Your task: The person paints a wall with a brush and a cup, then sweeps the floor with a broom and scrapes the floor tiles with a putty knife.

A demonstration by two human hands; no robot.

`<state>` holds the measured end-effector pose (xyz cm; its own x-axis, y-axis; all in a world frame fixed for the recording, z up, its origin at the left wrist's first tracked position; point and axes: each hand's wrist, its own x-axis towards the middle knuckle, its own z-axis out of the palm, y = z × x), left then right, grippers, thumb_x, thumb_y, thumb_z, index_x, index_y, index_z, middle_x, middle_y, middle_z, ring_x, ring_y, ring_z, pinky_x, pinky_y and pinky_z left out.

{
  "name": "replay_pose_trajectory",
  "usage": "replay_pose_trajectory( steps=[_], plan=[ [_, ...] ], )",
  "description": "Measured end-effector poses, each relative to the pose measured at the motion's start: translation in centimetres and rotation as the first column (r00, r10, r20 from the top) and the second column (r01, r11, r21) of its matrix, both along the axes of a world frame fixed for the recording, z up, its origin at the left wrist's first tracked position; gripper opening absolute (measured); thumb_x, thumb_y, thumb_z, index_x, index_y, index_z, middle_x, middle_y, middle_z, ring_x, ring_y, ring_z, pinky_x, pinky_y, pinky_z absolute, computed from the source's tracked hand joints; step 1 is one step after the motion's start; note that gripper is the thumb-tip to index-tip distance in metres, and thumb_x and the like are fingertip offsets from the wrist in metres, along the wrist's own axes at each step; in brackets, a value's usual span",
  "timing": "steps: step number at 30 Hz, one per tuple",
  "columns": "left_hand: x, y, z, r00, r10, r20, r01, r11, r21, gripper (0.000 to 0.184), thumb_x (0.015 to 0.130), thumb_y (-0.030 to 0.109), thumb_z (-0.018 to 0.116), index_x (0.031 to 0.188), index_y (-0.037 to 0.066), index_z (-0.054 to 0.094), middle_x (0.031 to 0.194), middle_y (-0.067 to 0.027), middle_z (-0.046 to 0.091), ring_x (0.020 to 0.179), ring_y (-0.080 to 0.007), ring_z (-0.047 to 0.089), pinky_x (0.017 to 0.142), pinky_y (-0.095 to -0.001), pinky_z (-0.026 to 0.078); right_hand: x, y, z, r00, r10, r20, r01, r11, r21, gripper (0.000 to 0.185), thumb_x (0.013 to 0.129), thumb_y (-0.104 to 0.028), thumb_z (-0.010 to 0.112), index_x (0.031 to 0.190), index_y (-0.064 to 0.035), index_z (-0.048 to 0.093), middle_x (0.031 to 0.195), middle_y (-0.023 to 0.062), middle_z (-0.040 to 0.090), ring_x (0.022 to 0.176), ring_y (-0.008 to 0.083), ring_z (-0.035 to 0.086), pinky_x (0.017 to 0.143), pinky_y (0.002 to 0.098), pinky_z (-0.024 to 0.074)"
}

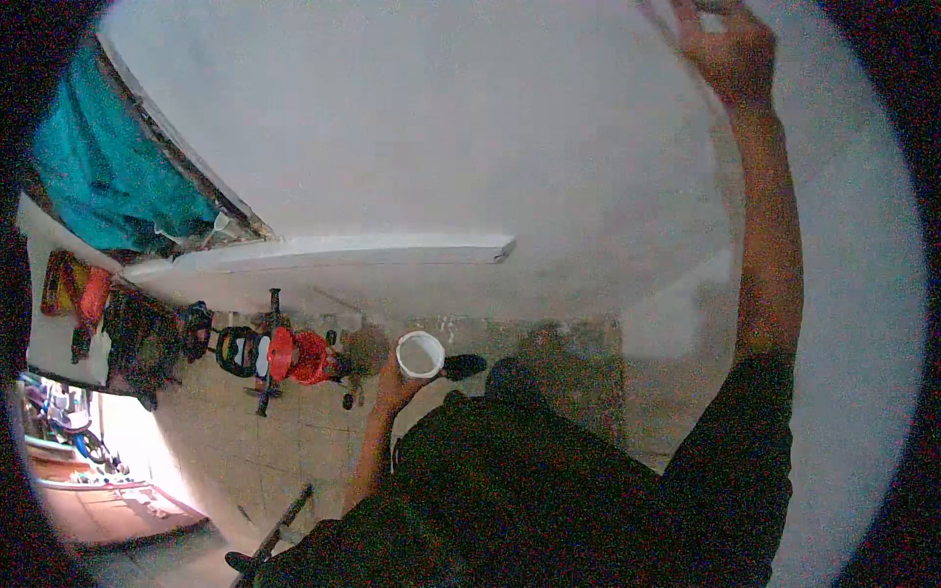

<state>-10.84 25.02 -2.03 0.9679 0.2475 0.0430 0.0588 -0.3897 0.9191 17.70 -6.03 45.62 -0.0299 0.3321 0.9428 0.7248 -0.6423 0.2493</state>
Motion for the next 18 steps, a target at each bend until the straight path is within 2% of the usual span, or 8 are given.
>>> replay_pose_trajectory(
  steps=[1, 3, 4, 6, 10, 12, 16, 18],
  plan=[
    [0.3, 0.1, -0.2, 0.999, -0.018, 0.045, 0.018, 1.0, -0.014, 0.086, 0.067, 0.03, 0.092, 0.136, 0.003, 0.047, 0.122, -0.0179, 0.065, 0.114, -0.0366, 0.062, 0.094, -0.0472, 0.05, 0.0, -0.4, -0.2, 1.0, -0.006, -0.004, 0.006, 1.0, -0.001, 0.012, 0.091, -0.009, 0.07, 0.101, -0.0039, 0.074, 0.101, 0.0127, 0.075, 0.085, 0.022, 0.072, 0.07, 0.0317, 0.0563],
    [1.0, 0.3, -0.5, 0.996, -0.028, 0.086, 0.031, 0.999, -0.035, 0.084, 0.068, 0.03, 0.091, 0.135, 0.004, 0.048, 0.123, -0.018, 0.063, 0.116, -0.0372, 0.061, 0.095, -0.0475, 0.05, 0.3, -1.2, -0.8, 0.96, -0.119, 0.255, 0.12, 0.993, 0.011, 0.018, 0.091, -0.013, 0.071, 0.108, -0.006, 0.073, 0.102, 0.0136, 0.074, 0.085, 0.0258, 0.072, 0.072, 0.0309, 0.0567],
    [1.3, 0.5, -0.9, 0.991, -0.01, 0.133, 0.004, 0.999, 0.05, 0.083, 0.069, 0.029, 0.091, 0.135, 0.004, 0.048, 0.126, -0.0188, 0.061, 0.119, -0.0377, 0.058, 0.097, -0.048, 0.048, 1.1, -1.9, -2.3, 0.963, -0.108, 0.247, 0.111, 0.994, 0.002, 0.018, 0.091, -0.013, 0.071, 0.108, -0.006, 0.073, 0.102, 0.0136, 0.074, 0.085, 0.0258, 0.072, 0.072, 0.0309, 0.0567],
    [0.9, 0.7, -0.9, 0.988, 0.032, 0.15, -0.051, 0.992, 0.12, 0.081, 0.069, 0.027, 0.09, 0.135, 0.004, 0.048, 0.129, -0.0196, 0.059, 0.122, -0.0383, 0.055, 0.098, -0.0485, 0.047, 3.3, -2.3, -8.8, 0.957, -0.26, 0.126, 0.266, 0.963, -0.036, 0.024, 0.088, -0.018, 0.074, 0.109, -0.0059, 0.071, 0.101, 0.0107, 0.074, 0.087, 0.0224, 0.073, 0.077, 0.035, 0.0577],
    [2.6, 1.7, 5.8, 0.932, 0.055, 0.359, -0.136, 0.969, 0.205, 0.08, 0.068, 0.024, 0.089, 0.134, 0.005, 0.05, 0.127, -0.0198, 0.057, 0.124, -0.0385, 0.051, 0.104, -0.0492, 0.041, 2.6, 0.6, -24.6, 0.976, -0.1, -0.196, 0.067, 0.983, -0.171, 0.026, 0.087, -0.013, 0.071, 0.113, -0.0094, 0.069, 0.096, 0.0124, 0.07, 0.083, 0.0302, 0.069, 0.072, 0.038, 0.0555],
    [3.1, 2.4, 4.9, 0.933, 0.094, 0.348, -0.17, 0.966, 0.195, 0.078, 0.067, 0.024, 0.089, 0.133, 0.005, 0.052, 0.126, -0.0186, 0.058, 0.123, -0.0379, 0.052, 0.105, -0.0485, 0.041, 1.1, 2.0, -30.1, 0.879, 0.008, -0.477, -0.059, 0.994, -0.092, 0.027, 0.087, -0.011, 0.071, 0.114, -0.0069, 0.068, 0.094, 0.013, 0.069, 0.082, 0.031, 0.068, 0.072, 0.0385, 0.0549],
    [3.4, 3.0, 8.1, 0.891, 0.076, 0.448, -0.152, 0.979, 0.136, 0.072, 0.065, 0.025, 0.09, 0.126, 0.007, 0.057, 0.123, -0.0148, 0.059, 0.118, -0.0362, 0.054, 0.102, -0.0476, 0.042, -3.6, 4.6, -34.3, 0.747, 0.039, -0.664, -0.007, 0.999, 0.051, 0.027, 0.089, -0.011, 0.07, 0.114, -0.0042, 0.068, 0.094, 0.0137, 0.07, 0.08, 0.0285, 0.069, 0.072, 0.0364, 0.0548],
    [3.4, 3.4, 8.0, 0.893, 0.074, 0.443, -0.178, 0.964, 0.198, 0.075, 0.062, 0.023, 0.092, 0.126, 0.006, 0.056, 0.122, -0.0152, 0.06, 0.117, -0.0344, 0.055, 0.101, -0.0447, 0.044, -5.4, 5.1, -35.9, 0.653, 0.222, -0.724, -0.024, 0.962, 0.273, 0.025, 0.091, -0.012, 0.069, 0.115, -0.003, 0.068, 0.092, 0.0126, 0.072, 0.078, 0.0213, 0.069, 0.071, 0.0336, 0.0543]
  ],
)
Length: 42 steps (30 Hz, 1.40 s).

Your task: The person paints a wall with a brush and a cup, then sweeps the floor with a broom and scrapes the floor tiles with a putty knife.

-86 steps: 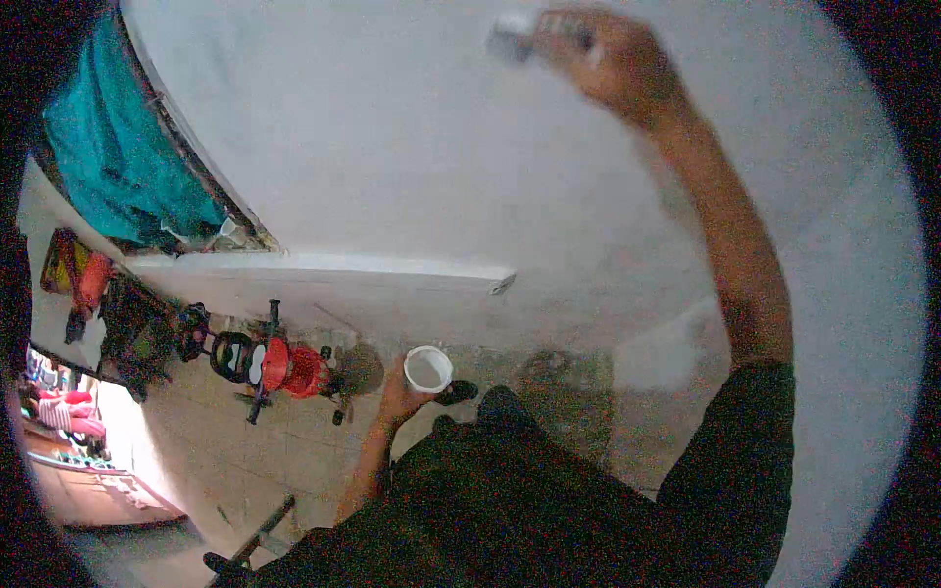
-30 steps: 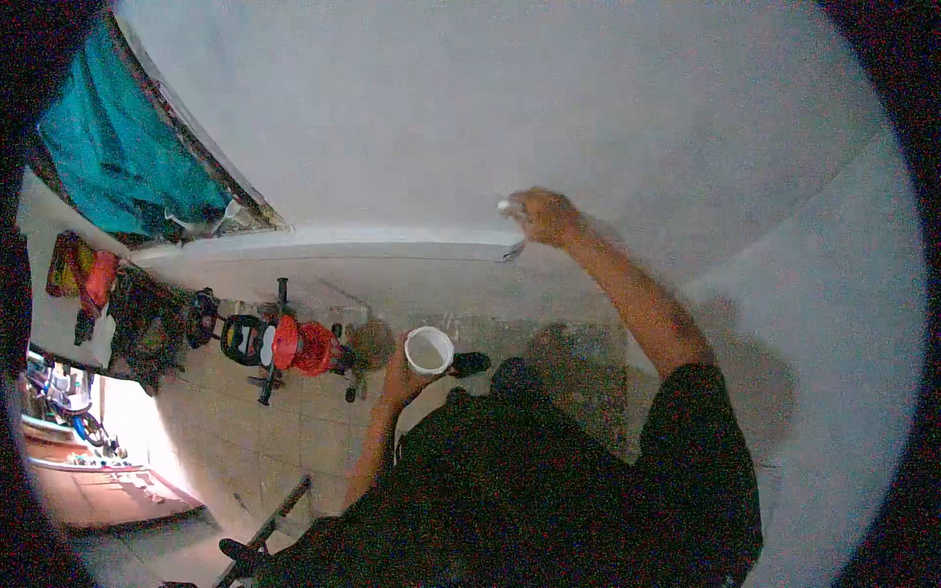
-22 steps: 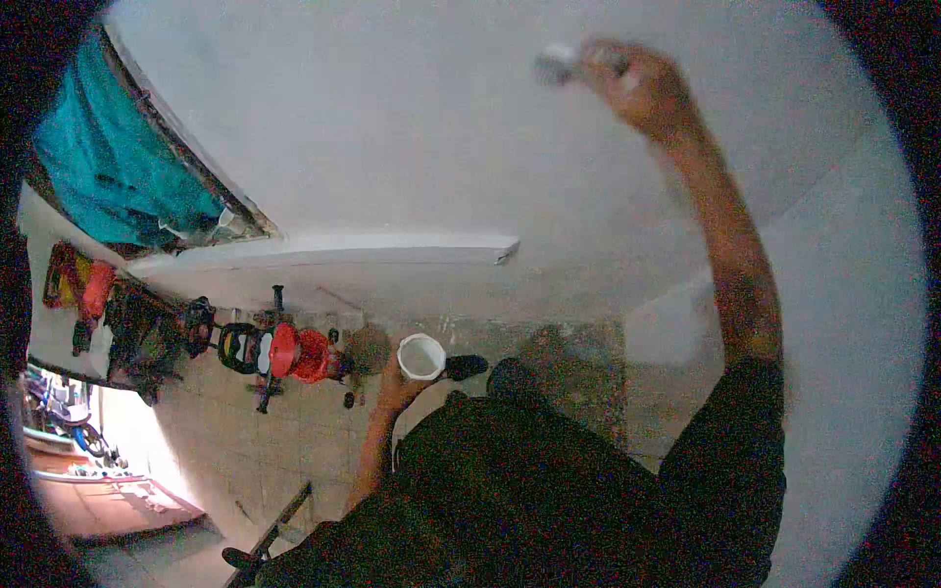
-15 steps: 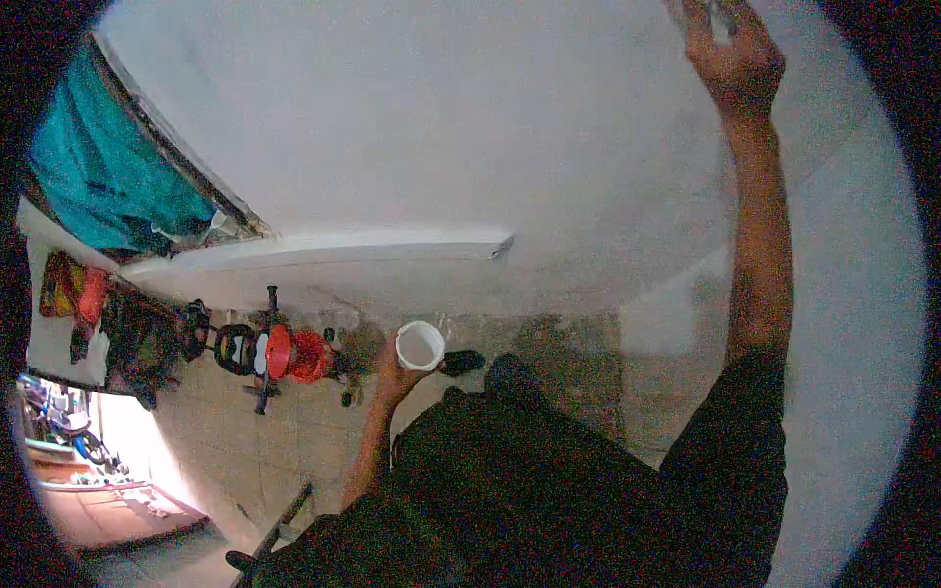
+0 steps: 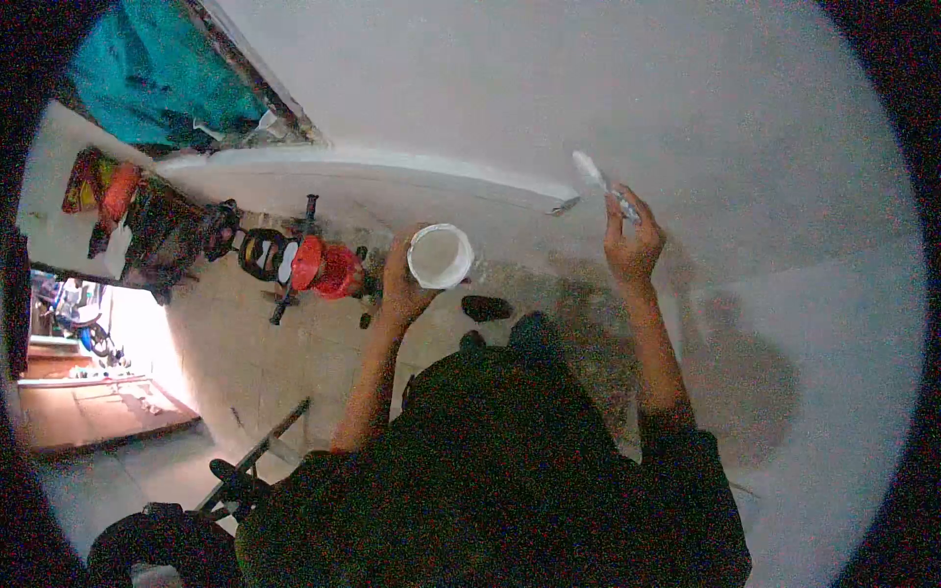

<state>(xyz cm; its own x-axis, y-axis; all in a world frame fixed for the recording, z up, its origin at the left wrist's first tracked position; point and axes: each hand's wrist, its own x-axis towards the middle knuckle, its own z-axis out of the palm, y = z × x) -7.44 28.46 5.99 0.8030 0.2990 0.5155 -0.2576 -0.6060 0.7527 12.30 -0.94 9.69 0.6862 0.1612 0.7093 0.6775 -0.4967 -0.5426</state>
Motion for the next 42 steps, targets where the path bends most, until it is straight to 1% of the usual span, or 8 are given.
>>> replay_pose_trajectory(
  steps=[5, 10, 16, 21, 27, 29, 36, 42],
  plan=[
    [-0.9, 1.0, -1.3, 0.992, 0.094, -0.089, -0.08, 0.984, 0.157, 0.078, 0.061, 0.022, 0.093, 0.127, 0.004, 0.054, 0.123, -0.0156, 0.06, 0.115, -0.0356, 0.058, 0.099, -0.0434, 0.047, -6.8, 1.9, 1.0, 0.912, 0.185, -0.367, -0.094, 0.963, 0.253, 0.024, 0.097, -0.014, 0.064, 0.112, 0.0036, 0.069, 0.095, 0.0099, 0.072, 0.078, 0.0149, 0.067, 0.07, 0.0298, 0.0543],
    [-1.2, 1.4, -3.8, 0.972, 0.018, -0.234, -0.045, 0.993, -0.111, 0.074, 0.063, 0.027, 0.091, 0.125, 0.006, 0.056, 0.116, -0.0151, 0.061, 0.112, -0.036, 0.059, 0.095, -0.0447, 0.047, -11.3, 2.5, 1.9, 0.757, 0.384, -0.529, -0.227, 0.913, 0.339, 0.019, 0.095, -0.012, 0.065, 0.111, -0.0029, 0.07, 0.088, 0.0061, 0.07, 0.079, 0.0121, 0.065, 0.073, 0.0277, 0.0522],
    [-1.1, 0.7, -5.3, 0.952, -0.034, -0.305, 0.082, 0.986, 0.146, 0.072, 0.063, 0.028, 0.089, 0.125, 0.007, 0.058, 0.124, -0.0164, 0.062, 0.114, -0.0378, 0.059, 0.094, -0.0462, 0.049, -13.2, 5.9, 1.7, 0.797, 0.495, -0.346, -0.578, 0.791, -0.199, 0.023, 0.085, -0.012, 0.074, 0.108, -0.0064, 0.073, 0.092, 0.0155, 0.073, 0.081, 0.0261, 0.07, 0.074, 0.0373, 0.0551],
    [-0.6, -0.9, -2.3, 0.933, -0.159, -0.322, 0.216, 0.965, 0.15, 0.06, 0.066, 0.022, 0.084, 0.121, 0.009, 0.062, 0.118, -0.0147, 0.065, 0.109, -0.0365, 0.062, 0.092, -0.0445, 0.051, -13.3, 8.0, -1.5, 0.763, 0.57, -0.305, -0.645, 0.699, -0.309, 0.025, 0.084, -0.012, 0.075, 0.108, -0.0078, 0.072, 0.097, 0.0178, 0.072, 0.09, 0.0327, 0.069, 0.081, 0.0388, 0.0532],
    [-0.3, -2.7, -4.9, 0.952, -0.174, -0.253, 0.209, 0.971, 0.119, 0.067, 0.063, 0.021, 0.084, 0.124, 0.011, 0.059, 0.119, -0.0119, 0.065, 0.112, -0.0349, 0.061, 0.095, -0.0444, 0.05, -13.3, 9.2, -3.4, 0.783, 0.454, -0.425, -0.553, 0.821, -0.144, 0.022, 0.088, -0.016, 0.073, 0.1, 0.0028, 0.071, 0.086, 0.0188, 0.072, 0.073, 0.0296, 0.069, 0.072, 0.0399, 0.0547],
    [-0.3, -3.1, -5.4, 0.935, -0.135, -0.329, 0.205, 0.961, 0.187, 0.073, 0.062, 0.021, 0.085, 0.128, 0.011, 0.057, 0.124, -0.0125, 0.063, 0.115, -0.0342, 0.06, 0.098, -0.0444, 0.049, -13.0, 9.0, -3.7, 0.63, 0.369, -0.684, -0.474, 0.88, 0.038, 0.026, 0.092, -0.02, 0.071, 0.094, 0.006, 0.071, 0.081, 0.0148, 0.072, 0.066, 0.02, 0.067, 0.062, 0.0367, 0.0548],
    [-1.0, -1.8, -5.4, 0.938, -0.062, -0.342, 0.071, 0.997, 0.015, 0.078, 0.063, 0.03, 0.089, 0.13, 0.011, 0.055, 0.127, -0.0135, 0.061, 0.118, -0.0357, 0.058, 0.099, -0.0459, 0.048, -11.1, 6.4, -7.2, 0.409, 0.352, -0.842, -0.126, 0.935, 0.331, 0.027, 0.096, -0.023, 0.066, 0.096, 0.0034, 0.07, 0.075, 0.007, 0.068, 0.057, 0.0115, 0.061, 0.049, 0.0281, 0.0518],
    [-2.0, 0.2, -5.7, 0.898, 0.127, -0.422, -0.226, 0.954, -0.195, 0.095, 0.062, 0.043, 0.091, 0.136, 0.003, 0.047, 0.126, -0.0193, 0.061, 0.117, -0.0373, 0.059, 0.094, -0.0454, 0.051, -5.6, 6.3, 0.9, 0.607, 0.505, -0.614, -0.358, 0.863, 0.356, 0.03, 0.095, -0.027, 0.067, 0.096, 0.0023, 0.072, 0.078, 0.0081, 0.072, 0.064, 0.0119, 0.064, 0.061, 0.0293, 0.0533]
  ],
)
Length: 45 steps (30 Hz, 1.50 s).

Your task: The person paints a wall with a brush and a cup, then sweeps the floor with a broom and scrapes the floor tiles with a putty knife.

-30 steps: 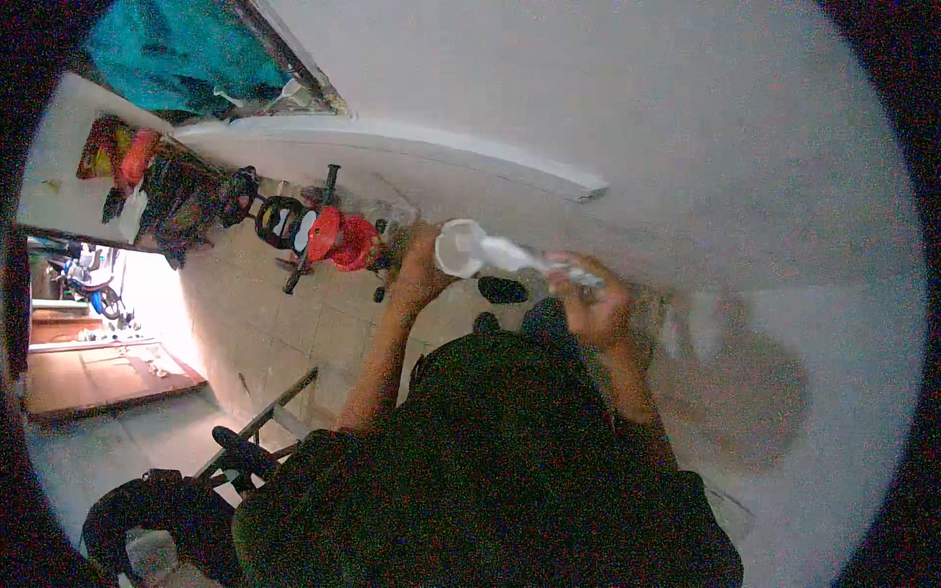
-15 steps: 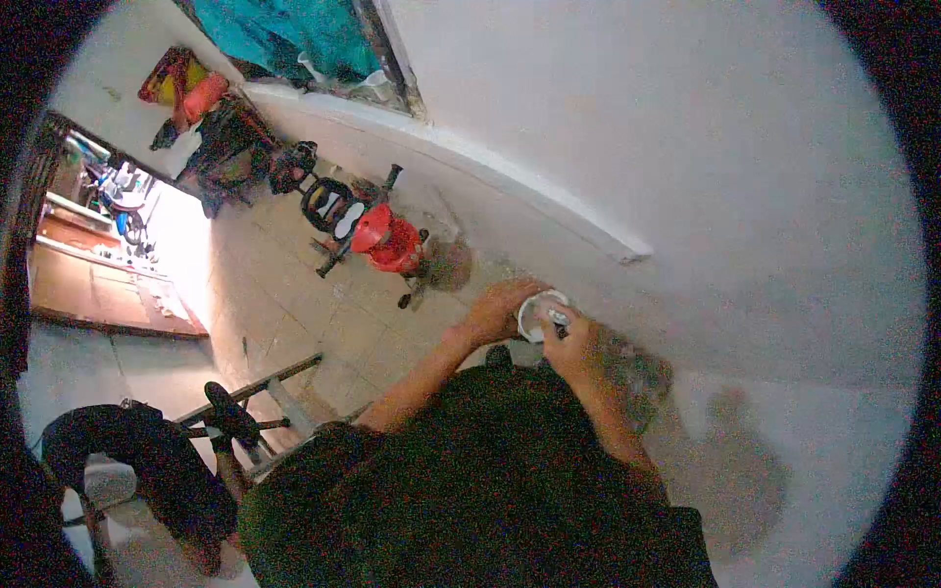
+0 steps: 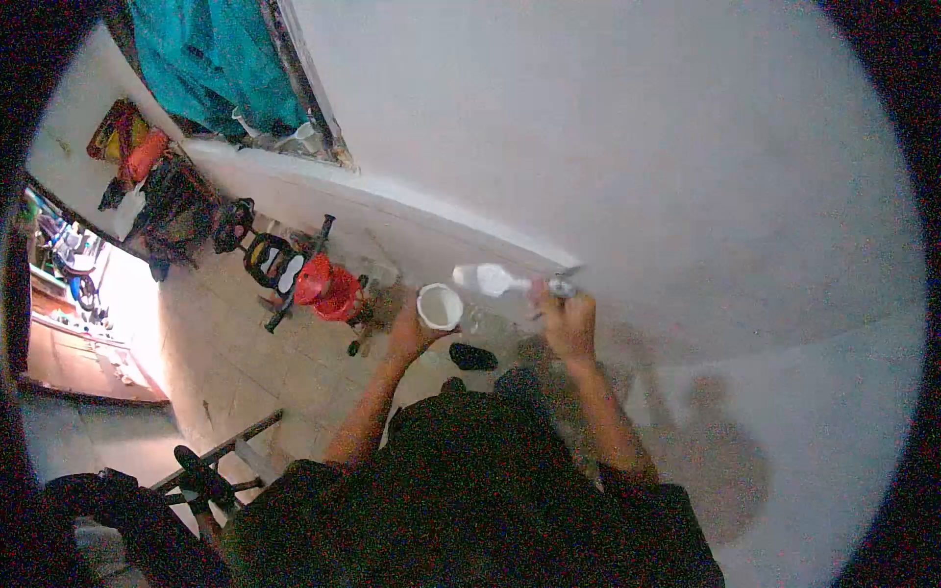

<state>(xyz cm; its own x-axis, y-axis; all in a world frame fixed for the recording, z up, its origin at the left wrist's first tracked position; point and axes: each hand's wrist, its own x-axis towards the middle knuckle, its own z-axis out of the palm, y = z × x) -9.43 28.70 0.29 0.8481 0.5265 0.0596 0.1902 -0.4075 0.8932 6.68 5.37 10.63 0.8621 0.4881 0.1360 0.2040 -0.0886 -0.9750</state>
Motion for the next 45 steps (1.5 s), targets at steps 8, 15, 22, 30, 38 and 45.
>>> replay_pose_trajectory(
  steps=[8, 15, 22, 30, 38, 45],
  plan=[
    [-1.5, -0.7, -8.0, 0.998, 0.014, -0.067, 0.002, 0.975, 0.224, 0.098, 0.069, 0.041, 0.087, 0.143, -0.002, 0.039, 0.132, -0.0226, 0.058, 0.122, -0.0385, 0.057, 0.097, -0.0467, 0.049, 12.5, 7.5, 1.1, 0.627, 0.242, 0.74, 0.007, 0.949, -0.316, 0.028, 0.093, -0.02, 0.068, 0.114, -0.0021, 0.069, 0.108, 0.0153, 0.071, 0.086, 0.0243, 0.07, 0.072, 0.0336, 0.0566],
    [-3.7, -2.5, -6.5, 0.997, -0.065, -0.035, 0.065, 0.998, 0.007, 0.096, 0.066, 0.043, 0.089, 0.14, 0.002, 0.044, 0.13, -0.0226, 0.059, 0.12, -0.0382, 0.058, 0.096, -0.0456, 0.049, 15.8, 11.8, 3.7, 0.396, 0.303, 0.867, 0.173, 0.903, -0.394, 0.024, 0.094, -0.025, 0.062, 0.109, -0.0078, 0.068, 0.096, 0.0161, 0.069, 0.082, 0.0338, 0.068, 0.073, 0.042, 0.0574],
    [-5.9, -2.0, -5.7, 0.994, -0.038, -0.102, 0.032, 0.998, -0.057, 0.095, 0.063, 0.041, 0.092, 0.136, 0.003, 0.045, 0.127, -0.0202, 0.061, 0.119, -0.0367, 0.059, 0.097, -0.0448, 0.049, 11.1, 8.9, 21.1, -0.093, -0.014, 0.996, 0.239, 0.97, 0.036, 0.025, 0.085, -0.012, 0.076, 0.11, -0.0086, 0.07, 0.091, 0.0101, 0.07, 0.077, 0.0255, 0.068, 0.066, 0.0341, 0.0558],
    [-4.7, -1.2, -7.2, 0.996, -0.048, -0.076, 0.043, 0.997, -0.063, 0.099, 0.064, 0.039, 0.091, 0.142, 0.005, 0.042, 0.133, -0.0202, 0.058, 0.123, -0.0371, 0.056, 0.1, -0.0441, 0.047, 12.2, 7.9, 6.6, 0.079, 0.397, 0.914, 0.158, 0.901, -0.405, 0.044, 0.08, -0.009, 0.067, 0.123, -0.0058, 0.06, 0.09, 0.0136, 0.064, 0.08, 0.0296, 0.064, 0.065, 0.0427, 0.0567],
    [-4.9, -1.8, -8.9, 0.992, -0.086, -0.094, 0.08, 0.995, -0.066, 0.099, 0.065, 0.038, 0.09, 0.143, 0.003, 0.04, 0.137, -0.0203, 0.055, 0.127, -0.0375, 0.053, 0.103, -0.0442, 0.045, 13.5, 9.8, -9.5, 0.536, 0.55, 0.64, 0.073, 0.725, -0.684, 0.029, 0.089, -0.02, 0.062, 0.114, -0.0054, 0.064, 0.099, 0.018, 0.068, 0.092, 0.0361, 0.066, 0.078, 0.0456, 0.056],
    [-5.8, -2.4, -10.3, 0.986, -0.113, -0.126, 0.101, 0.99, -0.094, 0.1, 0.064, 0.039, 0.09, 0.143, 0.003, 0.04, 0.137, -0.0198, 0.055, 0.127, -0.0374, 0.053, 0.104, -0.0442, 0.045, 15.6, 5.7, -8.2, 0.692, 0.199, 0.694, 0.257, 0.83, -0.495, 0.028, 0.091, -0.023, 0.065, 0.112, -0.0054, 0.067, 0.097, 0.0184, 0.069, 0.092, 0.0355, 0.067, 0.078, 0.043, 0.0552]
  ],
)
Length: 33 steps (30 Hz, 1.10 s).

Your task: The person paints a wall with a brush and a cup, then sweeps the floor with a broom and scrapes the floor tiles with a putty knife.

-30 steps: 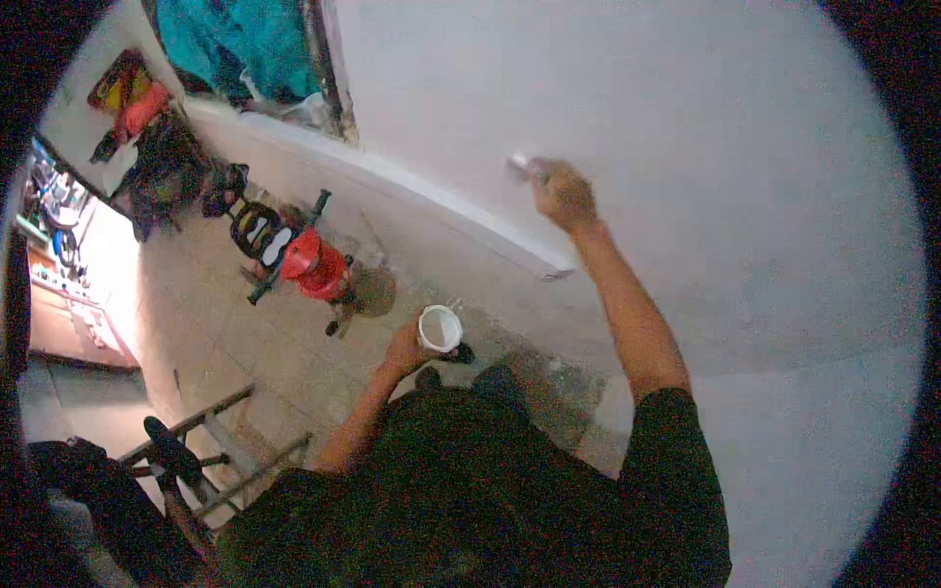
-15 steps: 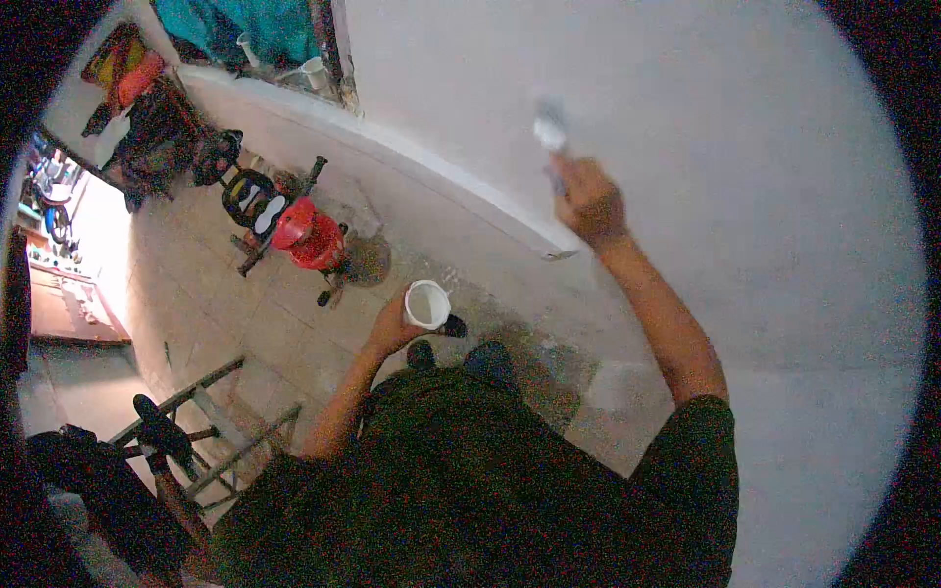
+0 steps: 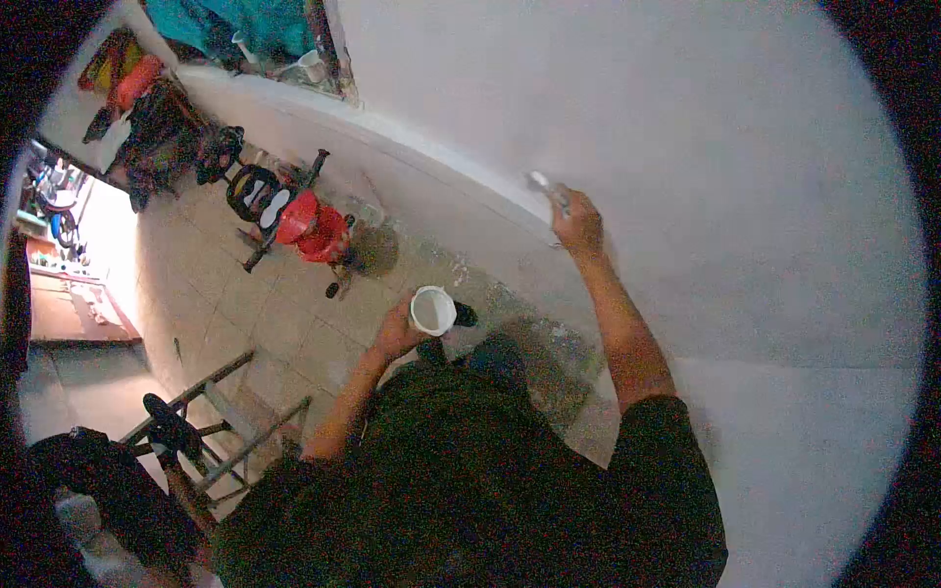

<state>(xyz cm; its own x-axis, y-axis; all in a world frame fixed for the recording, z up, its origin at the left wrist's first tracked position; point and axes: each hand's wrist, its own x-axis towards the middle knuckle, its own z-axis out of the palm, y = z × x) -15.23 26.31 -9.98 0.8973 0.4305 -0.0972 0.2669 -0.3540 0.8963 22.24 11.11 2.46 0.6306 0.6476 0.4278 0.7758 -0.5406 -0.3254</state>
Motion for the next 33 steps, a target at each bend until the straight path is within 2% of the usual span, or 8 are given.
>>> replay_pose_trajectory(
  steps=[5, 9, 13, 18, 21, 25, 27, 33],
  plan=[
    [0.4, 0.0, 0.8, 1.0, 0.011, 0.011, -0.011, 0.999, 0.05, 0.101, 0.064, 0.039, 0.091, 0.143, 0.002, 0.041, 0.137, -0.0202, 0.055, 0.126, -0.0368, 0.053, 0.104, -0.0435, 0.045, -0.4, -4.4, 10.6, 0.911, 0.111, 0.398, -0.171, 0.978, 0.12, 0.027, 0.085, -0.012, 0.074, 0.11, -0.0054, 0.069, 0.099, 0.0149, 0.071, 0.085, 0.0303, 0.069, 0.073, 0.0384, 0.0563],
    [1.3, 0.1, 1.2, 0.999, -0.022, -0.029, 0.023, 0.999, 0.031, 0.102, 0.063, 0.041, 0.091, 0.143, 0.002, 0.041, 0.136, -0.0205, 0.056, 0.126, -0.0362, 0.054, 0.104, -0.0431, 0.045, -2.3, -5.3, 19.8, 0.823, 0.0, 0.568, -0.164, 0.957, 0.238, 0.031, 0.082, -0.006, 0.076, 0.113, -0.0057, 0.069, 0.097, 0.0125, 0.071, 0.081, 0.0271, 0.068, 0.069, 0.0373, 0.0555],
    [2.6, 0.1, 0.5, 0.998, 0.006, 0.069, -0.012, 0.996, 0.089, 0.096, 0.064, 0.04, 0.091, 0.14, 0.003, 0.045, 0.136, -0.0203, 0.056, 0.126, -0.0359, 0.054, 0.104, -0.0433, 0.045, -3.5, -4.8, 18.7, 0.719, 0.043, 0.694, -0.246, 0.949, 0.196, 0.038, 0.081, -0.007, 0.078, 0.117, -0.0055, 0.068, 0.095, 0.0113, 0.071, 0.078, 0.0243, 0.066, 0.067, 0.0358, 0.055],
    [3.5, -0.2, 3.4, 0.995, -0.072, 0.069, 0.073, 0.997, -0.022, 0.098, 0.064, 0.038, 0.091, 0.142, 0.002, 0.043, 0.14, -0.0211, 0.052, 0.129, -0.0362, 0.052, 0.105, -0.0436, 0.044, -2.1, -4.7, 5.8, 0.871, 0.25, 0.423, -0.286, 0.958, 0.023, 0.032, 0.082, -0.01, 0.074, 0.112, -0.004, 0.067, 0.097, 0.0159, 0.07, 0.082, 0.0329, 0.067, 0.068, 0.0397, 0.0562],
    [3.6, -0.2, 1.6, 0.993, -0.088, 0.081, 0.086, 0.996, 0.025, 0.098, 0.064, 0.037, 0.091, 0.142, 0.002, 0.043, 0.14, -0.0204, 0.053, 0.128, -0.0367, 0.052, 0.105, -0.0438, 0.043, -1.4, -6.3, 0.7, 0.969, 0.165, 0.182, -0.147, 0.983, -0.108, 0.03, 0.085, -0.014, 0.071, 0.114, -0.0053, 0.066, 0.097, 0.0156, 0.07, 0.082, 0.0324, 0.067, 0.067, 0.0402, 0.0557],
    [3.0, -0.8, 1.5, 0.997, -0.016, 0.075, 0.008, 0.994, 0.109, 0.096, 0.063, 0.036, 0.092, 0.141, 0.004, 0.044, 0.138, -0.019, 0.055, 0.127, -0.0363, 0.053, 0.104, -0.0438, 0.044, -1.0, -7.5, -2.2, 0.988, 0.066, 0.142, -0.058, 0.997, -0.056, 0.031, 0.089, -0.022, 0.07, 0.114, -0.0052, 0.067, 0.095, 0.0154, 0.071, 0.079, 0.0299, 0.069, 0.067, 0.0384, 0.0556],
    [2.9, -0.8, 2.5, 0.997, -0.038, 0.06, 0.036, 0.999, 0.039, 0.095, 0.063, 0.035, 0.092, 0.14, 0.004, 0.045, 0.137, -0.0196, 0.055, 0.127, -0.0361, 0.053, 0.103, -0.044, 0.044, -1.5, -8.4, -1.8, 0.899, -0.238, -0.368, 0.288, 0.953, 0.089, 0.034, 0.089, -0.027, 0.071, 0.114, -0.0052, 0.069, 0.091, 0.0158, 0.072, 0.074, 0.028, 0.071, 0.066, 0.037, 0.0554],
    [3.0, -1.2, 6.4, 0.996, -0.063, 0.059, 0.065, 0.997, -0.034, 0.088, 0.064, 0.031, 0.091, 0.135, 0.005, 0.047, 0.129, -0.0198, 0.06, 0.121, -0.0369, 0.057, 0.099, -0.0456, 0.047, 0.0, -18.1, -4.7, 0.902, -0.417, -0.111, 0.432, 0.866, 0.251, 0.035, 0.089, -0.03, 0.071, 0.114, -0.0046, 0.07, 0.091, 0.0157, 0.073, 0.072, 0.0275, 0.071, 0.066, 0.0369, 0.0551]
  ],
)
